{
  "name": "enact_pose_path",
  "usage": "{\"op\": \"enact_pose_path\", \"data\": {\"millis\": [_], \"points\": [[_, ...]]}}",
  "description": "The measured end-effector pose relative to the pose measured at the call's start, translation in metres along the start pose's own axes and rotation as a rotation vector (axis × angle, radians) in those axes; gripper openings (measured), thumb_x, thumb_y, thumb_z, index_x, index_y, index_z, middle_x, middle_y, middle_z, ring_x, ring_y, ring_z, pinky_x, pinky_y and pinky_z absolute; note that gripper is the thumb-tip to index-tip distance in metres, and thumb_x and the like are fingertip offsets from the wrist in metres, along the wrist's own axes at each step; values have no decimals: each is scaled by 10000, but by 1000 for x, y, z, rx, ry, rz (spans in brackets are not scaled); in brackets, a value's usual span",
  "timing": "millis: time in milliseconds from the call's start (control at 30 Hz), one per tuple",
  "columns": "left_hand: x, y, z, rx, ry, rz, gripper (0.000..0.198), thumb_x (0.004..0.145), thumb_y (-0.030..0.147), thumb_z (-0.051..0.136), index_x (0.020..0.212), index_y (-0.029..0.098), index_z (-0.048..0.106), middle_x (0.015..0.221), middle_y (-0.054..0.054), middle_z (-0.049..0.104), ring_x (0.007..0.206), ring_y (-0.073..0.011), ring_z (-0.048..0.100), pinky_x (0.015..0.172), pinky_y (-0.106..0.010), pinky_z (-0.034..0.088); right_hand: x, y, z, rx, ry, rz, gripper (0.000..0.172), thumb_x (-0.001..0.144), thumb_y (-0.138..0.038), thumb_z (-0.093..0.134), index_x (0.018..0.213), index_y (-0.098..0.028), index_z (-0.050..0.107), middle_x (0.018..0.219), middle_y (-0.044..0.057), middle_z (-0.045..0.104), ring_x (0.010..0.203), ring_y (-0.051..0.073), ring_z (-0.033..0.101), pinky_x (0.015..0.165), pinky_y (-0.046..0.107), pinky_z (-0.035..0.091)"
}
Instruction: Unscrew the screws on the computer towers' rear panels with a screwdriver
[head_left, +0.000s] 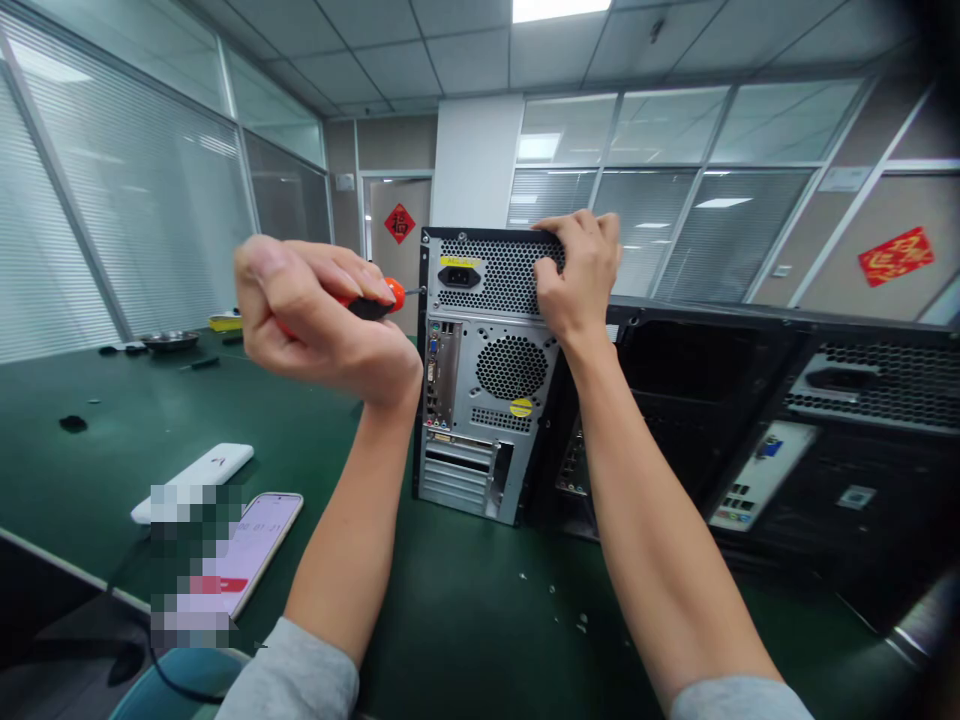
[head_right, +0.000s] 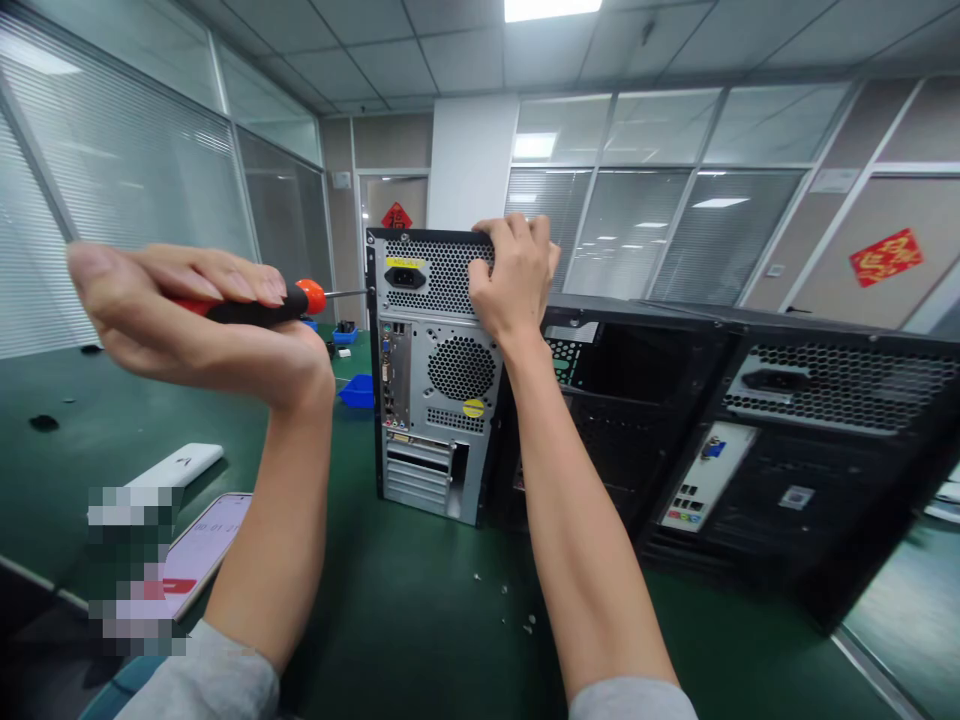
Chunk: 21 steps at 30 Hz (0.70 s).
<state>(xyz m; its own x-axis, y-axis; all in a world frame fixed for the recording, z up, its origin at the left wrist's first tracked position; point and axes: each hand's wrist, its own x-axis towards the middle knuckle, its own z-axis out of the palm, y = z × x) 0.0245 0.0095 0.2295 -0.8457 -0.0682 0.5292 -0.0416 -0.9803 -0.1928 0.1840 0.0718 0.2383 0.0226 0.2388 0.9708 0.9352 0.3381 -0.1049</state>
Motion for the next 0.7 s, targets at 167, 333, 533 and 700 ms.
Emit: {"op": "enact_pose_path", "data": {"millis": [167, 333, 533, 700], "points": [[1, 0, -1, -27, -42, -5, 420, 970, 257, 343, 562, 204, 264, 465, 69, 227, 349, -38, 324, 368, -240, 270, 0, 1, 1, -5, 11, -14, 366, 692, -150, 432, 999, -252, 604, 1016, 71, 592, 1051, 286, 448, 902, 552, 382], [2, 1, -3, 34, -48, -27, 427, 952, 322, 373, 552, 209, 276, 458, 68, 234, 338, -49, 336, 359, -251, 289, 0, 2, 2, -8, 7, -15, 373, 689, -147, 428, 1004, -250, 597, 1015, 71, 584, 1057, 287, 448, 905, 547, 383], [3, 2, -6, -6, -109, -53, 422, 947, 355, 363, 564, 211, 261, 475, 68, 225, 339, -44, 302, 357, -236, 266, 1, 5, 5, -7, 1, -26, 363, 709, -160, 421, 1017, -261, 584, 1030, 80, 576, 1080, 305, 440, 896, 568, 369], [4, -1, -9, 11, -111, -67, 434, 923, 371, 394, 550, 210, 240, 476, 66, 188, 341, -52, 287, 358, -243, 261, 0, 3, 3, -10, 9, -19, 367, 694, -149, 426, 1005, -250, 593, 1018, 77, 580, 1060, 294, 443, 892, 549, 377]]}}
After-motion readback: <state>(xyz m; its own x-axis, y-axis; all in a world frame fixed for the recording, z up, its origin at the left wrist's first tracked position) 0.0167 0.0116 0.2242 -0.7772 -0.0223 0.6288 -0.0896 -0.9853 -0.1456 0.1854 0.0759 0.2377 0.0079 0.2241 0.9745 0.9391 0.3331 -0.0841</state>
